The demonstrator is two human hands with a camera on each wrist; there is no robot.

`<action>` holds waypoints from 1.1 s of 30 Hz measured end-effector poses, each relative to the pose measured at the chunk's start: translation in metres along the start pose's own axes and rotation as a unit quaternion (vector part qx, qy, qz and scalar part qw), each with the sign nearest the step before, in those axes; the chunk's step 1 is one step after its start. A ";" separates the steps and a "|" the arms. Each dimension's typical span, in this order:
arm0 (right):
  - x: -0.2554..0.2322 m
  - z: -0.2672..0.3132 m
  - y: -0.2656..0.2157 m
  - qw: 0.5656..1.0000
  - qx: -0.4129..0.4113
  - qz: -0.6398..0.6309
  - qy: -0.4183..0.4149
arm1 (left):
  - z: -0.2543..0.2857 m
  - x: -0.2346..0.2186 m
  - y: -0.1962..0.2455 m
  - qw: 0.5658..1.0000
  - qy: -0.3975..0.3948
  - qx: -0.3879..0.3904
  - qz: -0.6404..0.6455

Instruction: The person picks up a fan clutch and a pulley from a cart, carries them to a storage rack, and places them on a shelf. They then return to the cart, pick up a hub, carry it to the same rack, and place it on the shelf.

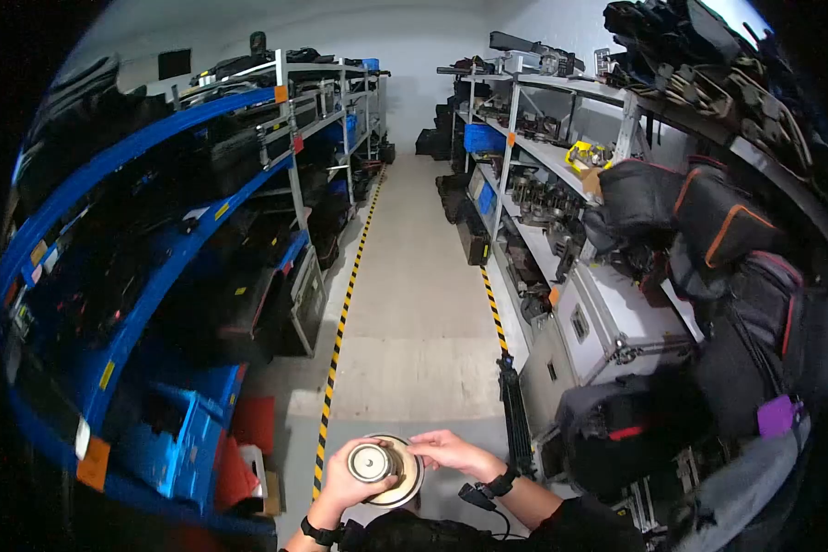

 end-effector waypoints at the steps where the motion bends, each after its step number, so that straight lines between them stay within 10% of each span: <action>1: -0.010 -0.025 -0.017 1.000 0.005 0.005 0.014 | -0.032 -0.008 -0.005 1.000 -0.004 0.004 0.000; 33: -0.460 -0.556 -0.422 0.995 -0.026 -0.023 0.088 | -0.890 0.018 -0.178 0.992 -0.122 0.038 -0.009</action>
Point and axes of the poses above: each hand's wrist, its own z-axis away from the middle knuckle, its own x-axis out of the palm, y = z × x, the point moved 2 cm from there along -z, towards the middle knuckle, and after that the axes turned 10 degrees about -z, right-handed, at the moved point
